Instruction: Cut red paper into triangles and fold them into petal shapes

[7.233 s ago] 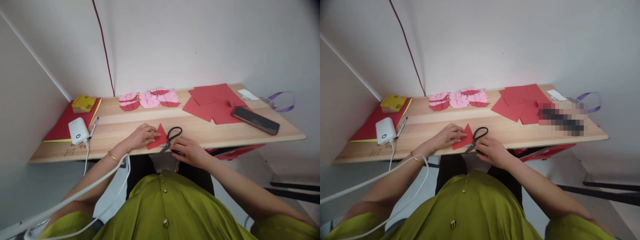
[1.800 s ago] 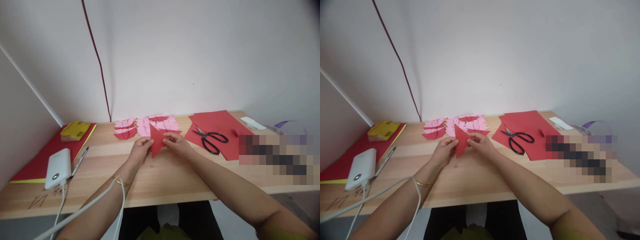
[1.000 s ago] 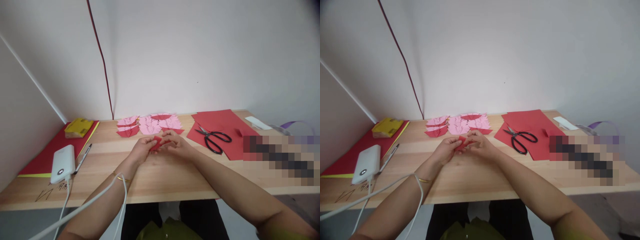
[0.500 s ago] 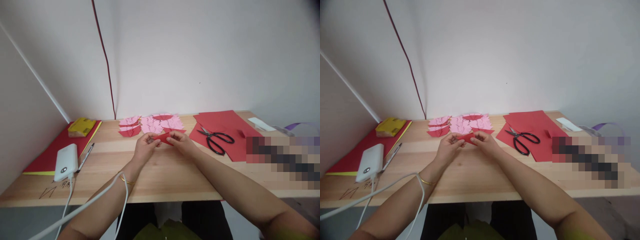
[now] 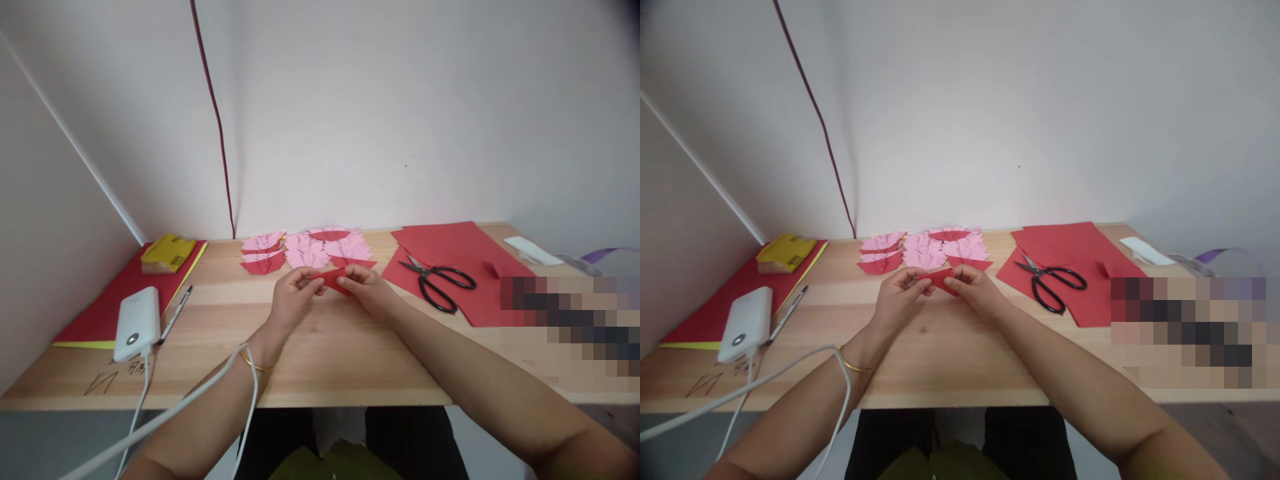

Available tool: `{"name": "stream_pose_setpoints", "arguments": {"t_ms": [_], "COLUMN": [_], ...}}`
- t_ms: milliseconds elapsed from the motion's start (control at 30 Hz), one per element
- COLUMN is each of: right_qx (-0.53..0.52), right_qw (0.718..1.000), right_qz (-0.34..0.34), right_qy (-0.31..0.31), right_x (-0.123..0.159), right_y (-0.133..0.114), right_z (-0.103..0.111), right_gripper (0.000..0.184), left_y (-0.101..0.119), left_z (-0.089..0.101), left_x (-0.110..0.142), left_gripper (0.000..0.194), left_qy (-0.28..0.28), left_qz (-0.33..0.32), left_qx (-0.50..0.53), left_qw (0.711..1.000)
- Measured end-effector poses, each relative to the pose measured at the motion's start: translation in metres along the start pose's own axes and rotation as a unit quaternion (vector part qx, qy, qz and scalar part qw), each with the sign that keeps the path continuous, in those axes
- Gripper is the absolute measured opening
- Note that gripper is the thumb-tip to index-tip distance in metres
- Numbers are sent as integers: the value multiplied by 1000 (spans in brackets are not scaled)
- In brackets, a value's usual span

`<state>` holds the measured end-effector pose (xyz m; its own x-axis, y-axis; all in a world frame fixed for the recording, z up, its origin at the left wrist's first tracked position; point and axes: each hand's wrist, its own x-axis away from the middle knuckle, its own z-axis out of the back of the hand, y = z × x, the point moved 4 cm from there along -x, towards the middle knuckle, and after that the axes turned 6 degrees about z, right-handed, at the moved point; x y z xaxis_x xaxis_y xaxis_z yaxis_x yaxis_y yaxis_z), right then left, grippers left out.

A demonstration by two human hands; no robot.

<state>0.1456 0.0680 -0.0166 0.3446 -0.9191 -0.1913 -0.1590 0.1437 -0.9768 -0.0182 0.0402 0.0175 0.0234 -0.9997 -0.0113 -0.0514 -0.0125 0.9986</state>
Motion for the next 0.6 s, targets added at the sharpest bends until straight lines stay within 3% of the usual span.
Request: {"name": "stream_pose_setpoints", "arguments": {"t_ms": [600], "right_qx": [-5], "right_qw": [1000], "right_qz": [3], "right_qy": [4], "right_x": [1], "right_y": [-7], "right_z": [-1], "right_gripper": [25], "left_y": [1], "left_z": [1], "left_x": [1], "left_gripper": [21], "left_qy": [5], "left_qz": [4], "left_qx": [-9], "left_qw": [1000]}}
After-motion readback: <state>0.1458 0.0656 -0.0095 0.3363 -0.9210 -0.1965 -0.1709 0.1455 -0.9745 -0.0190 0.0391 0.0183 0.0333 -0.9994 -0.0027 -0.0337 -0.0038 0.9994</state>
